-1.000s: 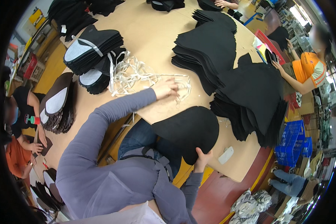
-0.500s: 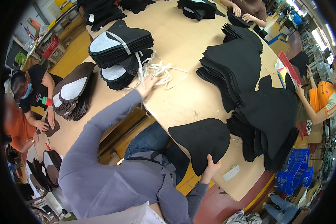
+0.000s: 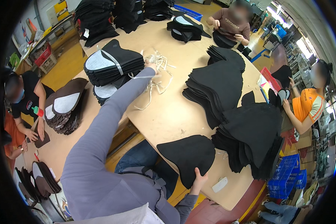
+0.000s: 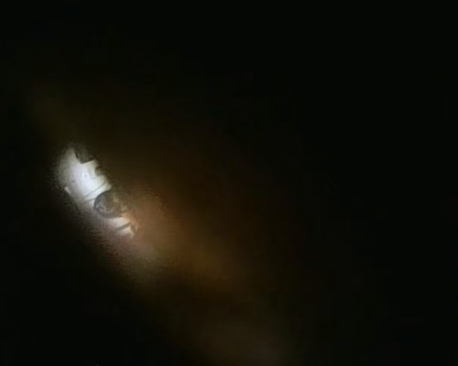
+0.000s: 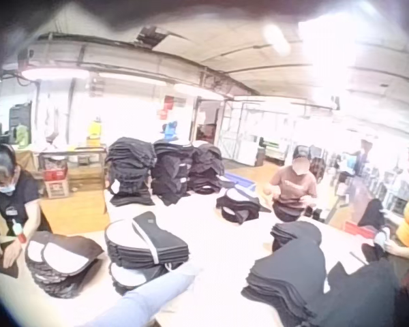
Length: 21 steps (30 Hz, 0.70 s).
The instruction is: The person assembles footwear parts by hand at a workbench. They pick up black insoles and white inserts, align them, and tie them together with white elastic bands. The finished units are stacked on the table. Coworkers are visible in the background performing similar tasks.
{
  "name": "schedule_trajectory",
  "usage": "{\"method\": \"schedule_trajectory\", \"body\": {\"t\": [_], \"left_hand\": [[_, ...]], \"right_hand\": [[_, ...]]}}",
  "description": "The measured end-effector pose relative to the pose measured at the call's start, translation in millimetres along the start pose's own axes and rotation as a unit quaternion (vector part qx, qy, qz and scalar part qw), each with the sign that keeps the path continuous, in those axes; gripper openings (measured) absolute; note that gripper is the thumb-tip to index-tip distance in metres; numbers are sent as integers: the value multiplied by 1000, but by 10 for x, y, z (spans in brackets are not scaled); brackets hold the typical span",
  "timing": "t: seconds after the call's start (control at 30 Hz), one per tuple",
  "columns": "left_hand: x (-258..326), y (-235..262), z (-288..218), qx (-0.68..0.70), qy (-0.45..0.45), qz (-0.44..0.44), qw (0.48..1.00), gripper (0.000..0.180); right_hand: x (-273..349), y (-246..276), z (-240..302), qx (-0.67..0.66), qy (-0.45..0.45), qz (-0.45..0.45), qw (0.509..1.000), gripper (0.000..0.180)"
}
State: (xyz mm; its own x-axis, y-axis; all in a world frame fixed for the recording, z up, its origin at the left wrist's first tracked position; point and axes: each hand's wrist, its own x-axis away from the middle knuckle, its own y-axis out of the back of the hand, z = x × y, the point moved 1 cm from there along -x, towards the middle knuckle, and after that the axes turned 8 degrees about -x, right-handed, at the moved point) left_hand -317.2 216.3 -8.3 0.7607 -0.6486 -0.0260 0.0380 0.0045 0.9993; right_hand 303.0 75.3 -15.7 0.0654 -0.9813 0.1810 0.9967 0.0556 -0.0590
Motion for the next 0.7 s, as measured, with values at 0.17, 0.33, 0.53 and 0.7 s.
{"method": "schedule_trajectory", "body": {"t": [0.17,0.33,0.53,0.7], "left_hand": [[1495,769,-96,52,-180,202,961,53],[3169,428,-381,415,-390,213,794,97],[3427,599,-572,652,-310,267,638,109],[3401,499,-423,622,-413,127,653,85]], "right_hand": [[-71,-9,279,-84,-125,55,987,53],[-55,-311,431,-56,-58,74,994,57],[200,-520,1004,160,247,169,940,68],[25,-449,648,54,252,153,954,72]]}}
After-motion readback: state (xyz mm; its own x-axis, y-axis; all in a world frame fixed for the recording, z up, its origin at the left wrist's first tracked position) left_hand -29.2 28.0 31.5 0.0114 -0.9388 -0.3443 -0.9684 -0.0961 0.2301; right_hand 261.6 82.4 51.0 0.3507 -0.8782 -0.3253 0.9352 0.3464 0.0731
